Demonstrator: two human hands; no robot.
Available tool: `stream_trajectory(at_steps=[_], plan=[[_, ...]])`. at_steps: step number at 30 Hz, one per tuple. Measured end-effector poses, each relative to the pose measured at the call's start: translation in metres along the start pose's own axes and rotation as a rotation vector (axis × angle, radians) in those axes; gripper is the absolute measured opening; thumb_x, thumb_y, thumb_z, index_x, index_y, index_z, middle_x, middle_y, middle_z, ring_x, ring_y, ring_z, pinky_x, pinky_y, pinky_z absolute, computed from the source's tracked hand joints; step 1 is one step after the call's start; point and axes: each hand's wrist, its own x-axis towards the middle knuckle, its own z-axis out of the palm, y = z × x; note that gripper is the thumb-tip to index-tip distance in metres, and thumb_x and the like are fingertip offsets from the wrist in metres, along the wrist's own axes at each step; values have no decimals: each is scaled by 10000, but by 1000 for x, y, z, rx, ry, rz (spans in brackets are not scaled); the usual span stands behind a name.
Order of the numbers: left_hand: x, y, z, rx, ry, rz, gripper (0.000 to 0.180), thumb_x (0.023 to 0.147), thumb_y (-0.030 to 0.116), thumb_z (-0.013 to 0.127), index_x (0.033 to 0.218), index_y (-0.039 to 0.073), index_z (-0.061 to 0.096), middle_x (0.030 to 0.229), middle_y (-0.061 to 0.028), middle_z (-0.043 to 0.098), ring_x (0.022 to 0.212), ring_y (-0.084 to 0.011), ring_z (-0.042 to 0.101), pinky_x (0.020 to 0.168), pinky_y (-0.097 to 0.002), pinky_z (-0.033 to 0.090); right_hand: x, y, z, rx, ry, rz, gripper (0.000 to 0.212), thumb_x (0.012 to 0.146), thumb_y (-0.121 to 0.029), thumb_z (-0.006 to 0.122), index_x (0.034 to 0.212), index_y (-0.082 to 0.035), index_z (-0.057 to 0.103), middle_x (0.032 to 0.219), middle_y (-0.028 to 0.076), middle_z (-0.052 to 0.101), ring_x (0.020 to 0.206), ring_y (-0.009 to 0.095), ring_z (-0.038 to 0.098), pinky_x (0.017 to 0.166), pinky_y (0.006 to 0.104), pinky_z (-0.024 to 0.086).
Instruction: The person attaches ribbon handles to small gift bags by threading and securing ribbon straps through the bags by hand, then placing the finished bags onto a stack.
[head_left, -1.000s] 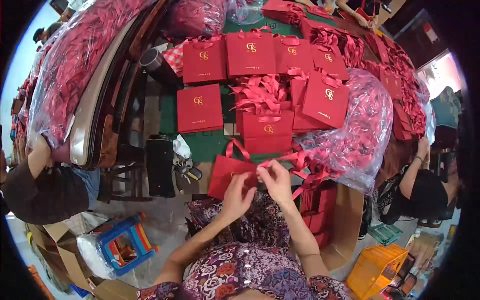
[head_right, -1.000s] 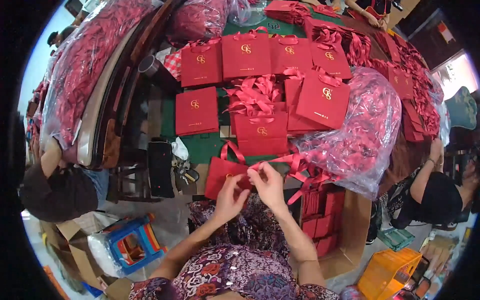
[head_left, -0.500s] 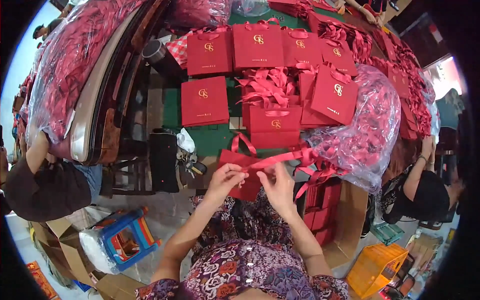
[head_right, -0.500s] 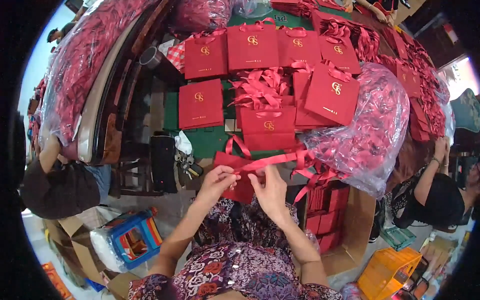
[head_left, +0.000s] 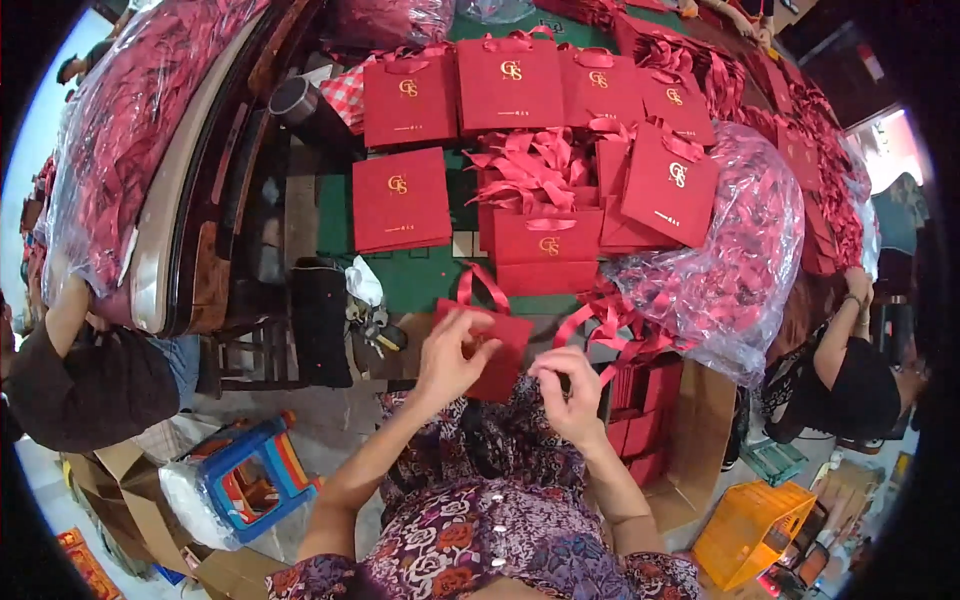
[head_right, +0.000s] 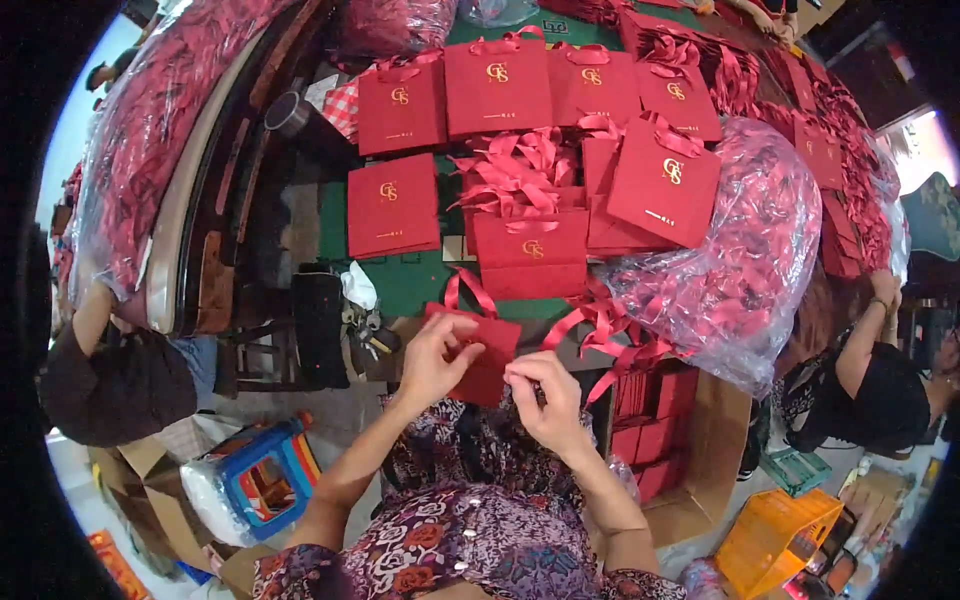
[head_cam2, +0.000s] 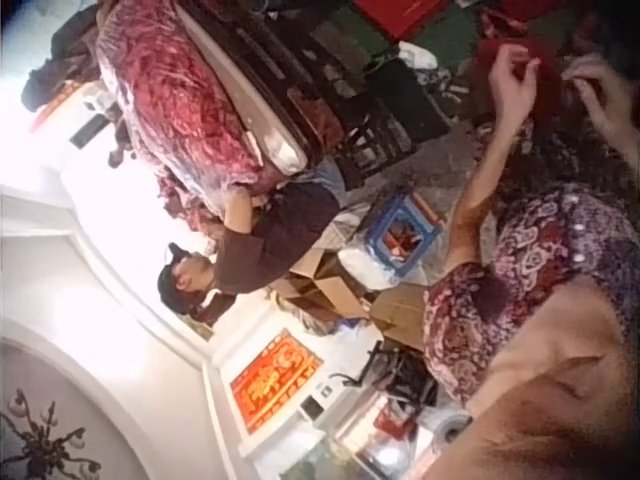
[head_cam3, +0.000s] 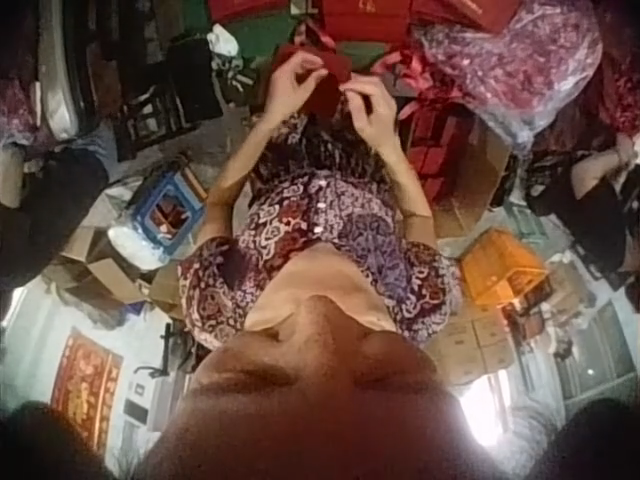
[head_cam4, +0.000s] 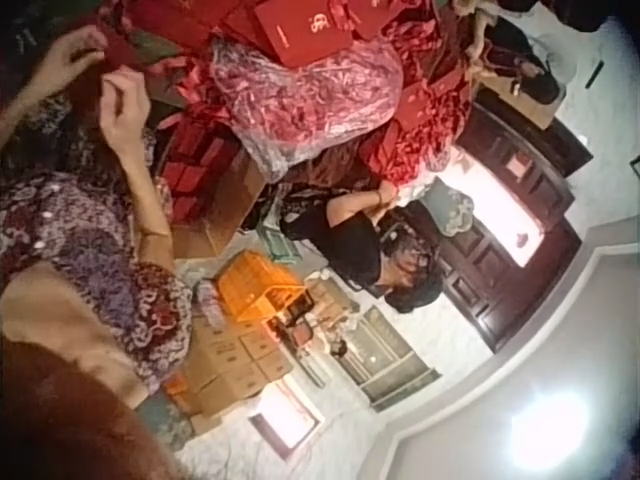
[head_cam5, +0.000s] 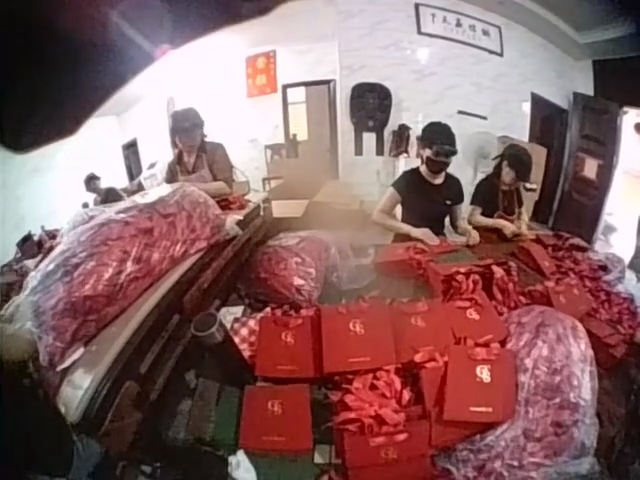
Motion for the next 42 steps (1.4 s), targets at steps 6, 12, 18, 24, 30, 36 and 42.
stream_trajectory(at_steps=[6,12,18,24,30,36,42], plan=[[19,-8,-6,843,162,424,552,659,183,846,1160,84,637,1142,-77,607,1057,-314,526,865,-413,457,8,15,3,-265,-74,226,212,871,-50,729,1078,-24,695,953,123,674,816,245,654,719,306,514],[21,6,-4,843,151,427,454,649,139,836,1045,85,623,1039,-86,604,1051,-319,517,889,-436,409,1,44,30,-247,23,389,142,878,-78,735,951,-6,636,809,109,667,690,192,656,642,309,518],[16,7,-6,785,223,464,313,667,115,812,921,119,628,980,-69,595,1052,-300,517,905,-452,377,3,44,37,-93,84,540,177,872,-84,734,858,-23,568,698,72,639,647,120,628,607,294,501],[11,2,4,840,262,477,239,744,124,763,915,107,598,908,-66,609,962,-296,526,852,-449,375,5,40,40,-103,89,529,189,860,-81,736,844,-22,557,685,46,622,638,89,592,608,275,491],[11,1,5,706,184,438,181,799,53,697,896,91,548,768,-71,624,863,-277,571,871,-431,350,-3,54,51,-43,166,535,206,848,-61,738,825,-25,536,697,26,601,669,57,542,630,250,475],[12,-5,-3,577,167,328,214,804,81,711,999,120,634,846,-40,686,900,-273,598,879,-432,353,4,49,48,-46,79,591,183,825,-76,736,809,-33,559,688,30,618,662,77,580,632,266,486],[12,-4,-1,529,171,292,239,793,80,719,1018,157,703,869,-19,725,910,-261,603,891,-416,351,11,51,45,57,82,595,187,821,-62,738,792,-40,555,686,7,607,655,73,573,621,262,481]])
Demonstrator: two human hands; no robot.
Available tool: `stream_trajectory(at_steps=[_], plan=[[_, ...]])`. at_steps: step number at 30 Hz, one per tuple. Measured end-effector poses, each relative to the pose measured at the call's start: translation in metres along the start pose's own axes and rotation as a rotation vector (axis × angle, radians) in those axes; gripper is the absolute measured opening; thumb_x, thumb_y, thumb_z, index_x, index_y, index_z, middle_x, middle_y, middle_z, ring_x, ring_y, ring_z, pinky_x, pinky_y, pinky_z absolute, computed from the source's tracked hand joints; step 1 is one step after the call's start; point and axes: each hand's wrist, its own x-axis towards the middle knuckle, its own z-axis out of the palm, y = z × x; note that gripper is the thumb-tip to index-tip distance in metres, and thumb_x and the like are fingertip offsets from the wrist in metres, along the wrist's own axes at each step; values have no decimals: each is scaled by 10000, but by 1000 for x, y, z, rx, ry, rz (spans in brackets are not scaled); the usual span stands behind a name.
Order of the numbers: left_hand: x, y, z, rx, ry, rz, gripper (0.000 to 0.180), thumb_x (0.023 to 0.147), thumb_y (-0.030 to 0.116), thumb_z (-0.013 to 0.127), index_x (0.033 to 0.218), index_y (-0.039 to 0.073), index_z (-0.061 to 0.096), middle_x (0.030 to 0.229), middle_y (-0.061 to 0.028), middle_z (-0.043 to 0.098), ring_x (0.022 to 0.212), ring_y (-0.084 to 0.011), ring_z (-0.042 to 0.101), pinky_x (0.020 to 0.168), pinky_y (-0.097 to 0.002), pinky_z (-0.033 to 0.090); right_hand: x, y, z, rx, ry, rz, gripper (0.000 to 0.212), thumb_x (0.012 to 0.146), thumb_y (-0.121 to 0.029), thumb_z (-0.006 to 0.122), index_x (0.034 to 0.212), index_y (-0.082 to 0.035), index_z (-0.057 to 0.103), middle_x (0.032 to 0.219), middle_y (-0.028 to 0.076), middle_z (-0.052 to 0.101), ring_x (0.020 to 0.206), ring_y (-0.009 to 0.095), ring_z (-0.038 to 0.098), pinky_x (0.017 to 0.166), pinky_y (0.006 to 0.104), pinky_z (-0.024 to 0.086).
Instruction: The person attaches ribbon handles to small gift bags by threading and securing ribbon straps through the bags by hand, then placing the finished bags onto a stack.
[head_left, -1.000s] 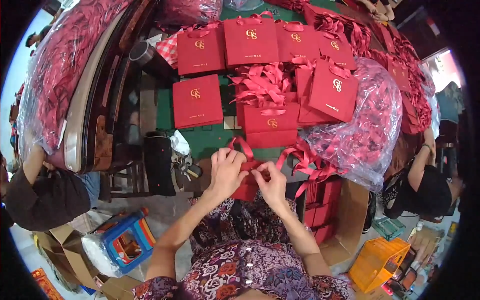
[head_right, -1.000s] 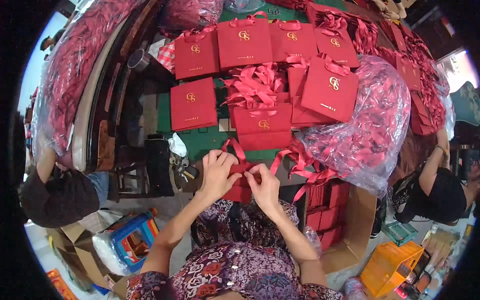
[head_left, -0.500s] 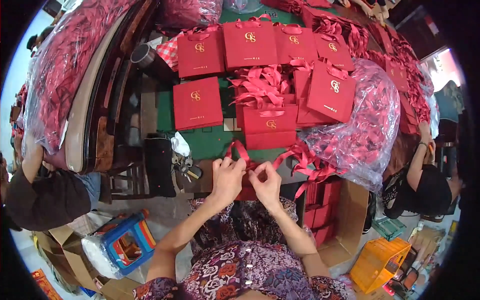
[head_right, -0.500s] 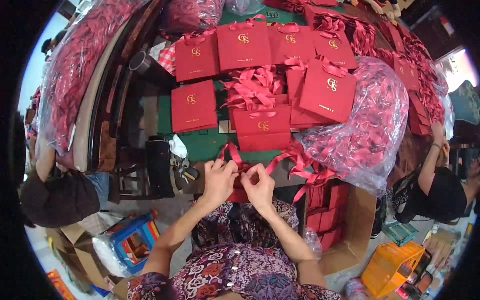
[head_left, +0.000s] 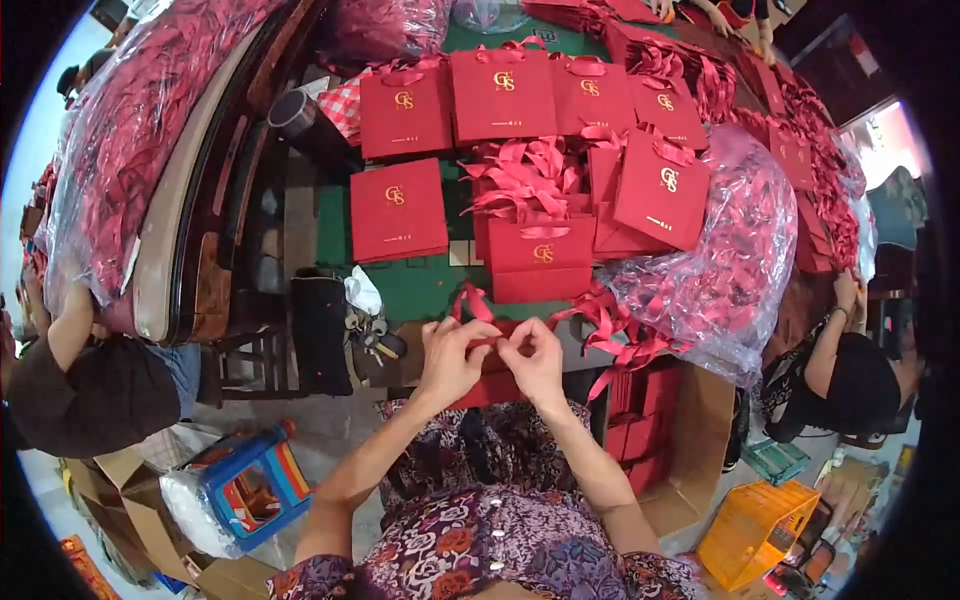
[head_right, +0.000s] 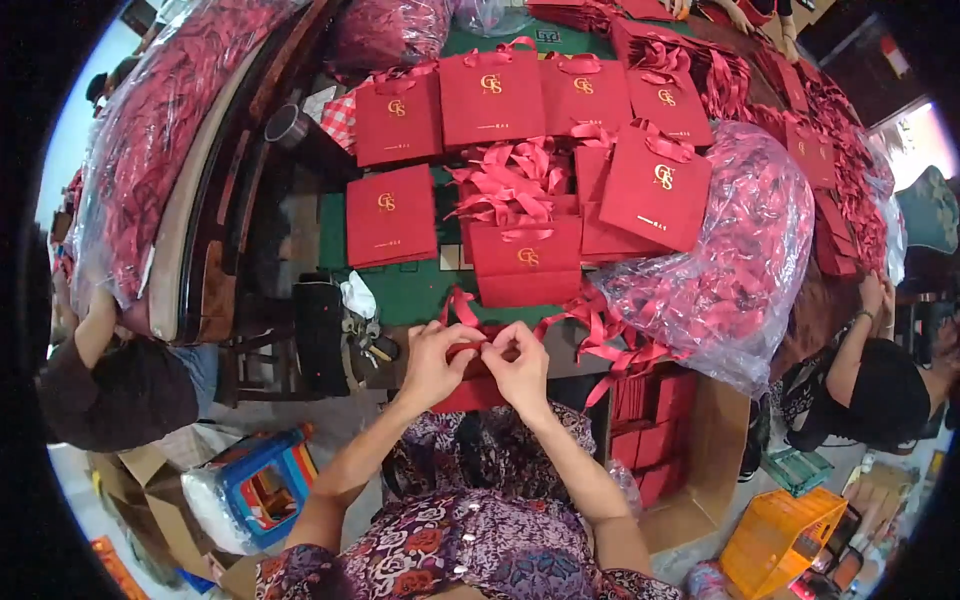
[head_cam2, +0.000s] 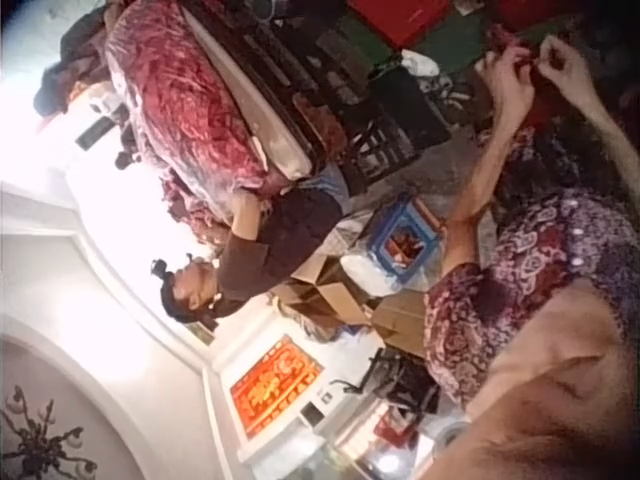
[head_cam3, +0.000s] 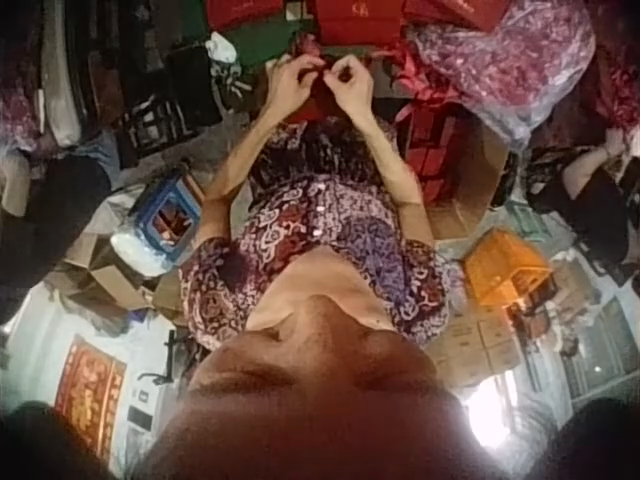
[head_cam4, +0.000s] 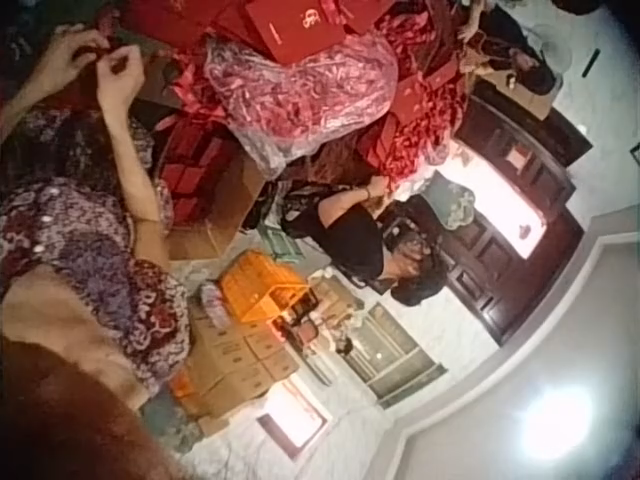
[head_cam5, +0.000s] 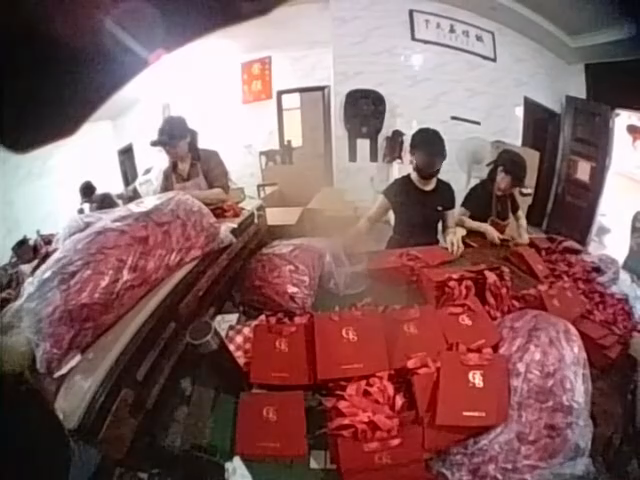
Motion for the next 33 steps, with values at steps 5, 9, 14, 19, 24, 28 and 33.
stream_trajectory(at_steps=[5,9,14,19,24,28,33], plan=[[-1,-2,0,-32,4,14,238,795,69,713,1018,154,703,884,-16,732,900,-249,600,892,-416,348,1,9,1,98,14,-27,198,848,-44,745,817,-27,550,719,3,613,669,71,575,628,250,482],[0,-8,-3,-64,-52,15,235,798,107,729,1028,147,698,908,-23,736,913,-250,604,919,-417,347,-6,-11,4,-105,37,-94,188,864,-108,766,891,-12,606,770,78,674,718,146,675,659,286,523],[3,-8,-4,-61,-28,-16,292,778,252,796,1028,141,692,881,-16,723,929,-249,613,940,-415,342,-1,-32,-15,-294,-75,-251,154,927,-171,681,954,-21,694,865,114,670,742,241,689,644,333,530],[0,-1,4,33,57,66,252,752,273,822,933,146,702,849,12,701,849,-225,588,859,-402,350,17,-44,-35,-407,-136,-291,146,903,-169,698,931,-28,723,864,101,632,752,223,624,679,329,494],[-11,6,3,50,139,245,152,778,248,806,870,151,733,815,33,695,854,-197,562,877,-397,327,29,-35,-46,-502,-374,-360,154,879,-189,694,904,-45,743,863,121,621,871,286,625,791,382,488],[-20,9,0,159,147,379,95,794,196,751,876,157,723,805,48,686,837,-168,560,880,-400,336,36,-47,-54,-514,-526,-272,176,850,-237,721,897,-75,772,874,116,616,913,285,616,820,390,481],[-20,15,-3,236,210,487,88,794,166,709,880,174,717,830,70,676,837,-146,559,870,-388,338,31,-56,-49,-597,-472,-281,159,807,-225,757,877,-85,787,870,106,629,900,267,622,824,376,489]])
